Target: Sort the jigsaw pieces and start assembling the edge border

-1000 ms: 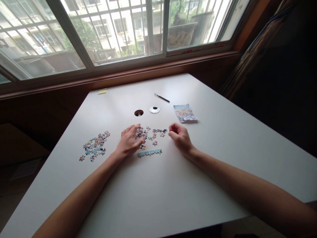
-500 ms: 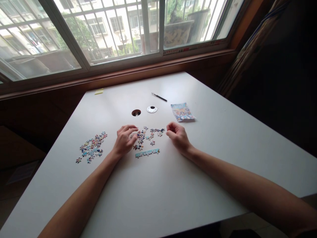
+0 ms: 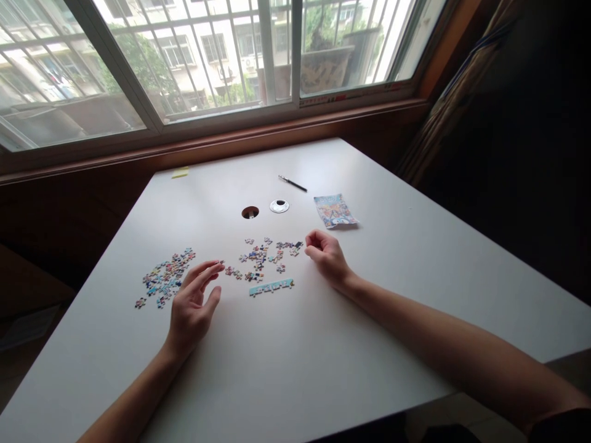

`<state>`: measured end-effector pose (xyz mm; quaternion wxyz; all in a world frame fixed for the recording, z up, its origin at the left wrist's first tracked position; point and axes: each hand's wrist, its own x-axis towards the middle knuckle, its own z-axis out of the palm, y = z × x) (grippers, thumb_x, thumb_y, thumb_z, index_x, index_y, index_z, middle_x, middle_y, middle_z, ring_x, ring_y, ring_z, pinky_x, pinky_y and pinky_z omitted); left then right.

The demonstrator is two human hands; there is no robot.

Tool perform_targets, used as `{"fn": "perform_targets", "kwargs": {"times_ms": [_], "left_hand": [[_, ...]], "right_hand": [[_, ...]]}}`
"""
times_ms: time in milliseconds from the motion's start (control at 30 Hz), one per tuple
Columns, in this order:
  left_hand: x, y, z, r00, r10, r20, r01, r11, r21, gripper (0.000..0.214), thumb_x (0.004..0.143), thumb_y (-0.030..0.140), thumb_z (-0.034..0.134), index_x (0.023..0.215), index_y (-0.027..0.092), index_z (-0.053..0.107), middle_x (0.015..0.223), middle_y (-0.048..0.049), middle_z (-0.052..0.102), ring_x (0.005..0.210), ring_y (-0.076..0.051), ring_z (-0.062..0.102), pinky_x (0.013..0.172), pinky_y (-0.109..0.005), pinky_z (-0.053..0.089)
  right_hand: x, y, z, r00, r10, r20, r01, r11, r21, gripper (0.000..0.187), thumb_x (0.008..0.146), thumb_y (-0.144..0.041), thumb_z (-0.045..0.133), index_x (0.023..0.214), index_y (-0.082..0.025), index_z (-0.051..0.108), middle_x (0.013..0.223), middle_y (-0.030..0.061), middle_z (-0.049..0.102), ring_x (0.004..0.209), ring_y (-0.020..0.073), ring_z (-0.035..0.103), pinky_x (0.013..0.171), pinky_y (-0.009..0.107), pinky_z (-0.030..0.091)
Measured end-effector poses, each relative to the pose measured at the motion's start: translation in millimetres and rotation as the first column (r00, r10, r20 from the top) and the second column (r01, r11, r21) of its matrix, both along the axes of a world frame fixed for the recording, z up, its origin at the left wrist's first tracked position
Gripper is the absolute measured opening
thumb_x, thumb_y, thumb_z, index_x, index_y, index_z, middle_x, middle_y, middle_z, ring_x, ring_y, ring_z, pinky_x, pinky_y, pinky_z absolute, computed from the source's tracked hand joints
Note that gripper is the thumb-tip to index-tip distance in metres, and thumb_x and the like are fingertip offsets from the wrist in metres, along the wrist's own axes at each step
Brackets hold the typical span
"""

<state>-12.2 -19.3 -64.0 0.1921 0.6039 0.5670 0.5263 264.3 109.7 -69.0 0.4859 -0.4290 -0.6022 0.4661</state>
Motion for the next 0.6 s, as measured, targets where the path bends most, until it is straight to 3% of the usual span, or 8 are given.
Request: {"fn": "perform_targets", "kwargs": {"times_ms": [133, 267, 433, 600], "left_hand": [[-4.0, 1.7, -2.2, 0.994, 0.011, 0.111, -0.012, 1.0, 0.002, 0.017, 0.086, 0.022, 0.069, 0.101, 0.02, 0.077, 0.113, -0.0092, 0.069, 0.104, -0.023, 0.069, 0.089, -0.036, 0.061], [-6.4, 3.2, -3.3, 0.99, -0.027, 0.136, 0.025, 1.0, 0.01, 0.005, 0.082, 0.021, 0.076, 0.086, 0.019, 0.078, 0.097, -0.0069, 0.073, 0.09, -0.019, 0.071, 0.085, -0.034, 0.062], [-6.0, -0.3, -5.3, 0.962, -0.058, 0.267, 0.07, 0.997, -0.035, 0.015, 0.079, 0.019, 0.08, 0.092, 0.019, 0.073, 0.091, -0.0047, 0.076, 0.086, -0.019, 0.074, 0.086, -0.035, 0.064], [-6.9, -0.3, -5.4, 0.945, -0.082, 0.316, 0.103, 0.993, -0.051, 0.019, 0.082, 0.019, 0.077, 0.1, 0.018, 0.072, 0.088, -0.0037, 0.075, 0.077, -0.017, 0.075, 0.077, -0.031, 0.066]], "right_hand": [[-0.6, -1.2, 1.9, 1.0, 0.002, 0.007, -0.002, 1.0, 0.003, 0.008, 0.067, -0.019, 0.057, 0.067, -0.021, 0.049, 0.06, -0.0054, 0.039, 0.056, 0.0103, 0.032, 0.052, 0.027, 0.025], [-1.3, -2.2, 2.5, 1.0, 0.019, -0.013, -0.019, 1.0, -0.019, 0.009, 0.068, -0.018, 0.057, 0.068, -0.021, 0.049, 0.06, -0.0059, 0.039, 0.055, 0.0095, 0.031, 0.05, 0.027, 0.023], [-0.8, -1.2, -1.8, 1.0, 0.021, -0.015, -0.021, 0.999, -0.025, 0.01, 0.069, -0.016, 0.059, 0.069, -0.02, 0.05, 0.06, -0.0062, 0.04, 0.053, 0.0086, 0.031, 0.049, 0.027, 0.022], [-1.4, 0.7, -4.9, 1.0, 0.02, -0.012, -0.02, 1.0, -0.016, 0.01, 0.069, -0.015, 0.059, 0.07, -0.02, 0.051, 0.059, -0.0063, 0.04, 0.052, 0.0082, 0.03, 0.048, 0.027, 0.021]]}}
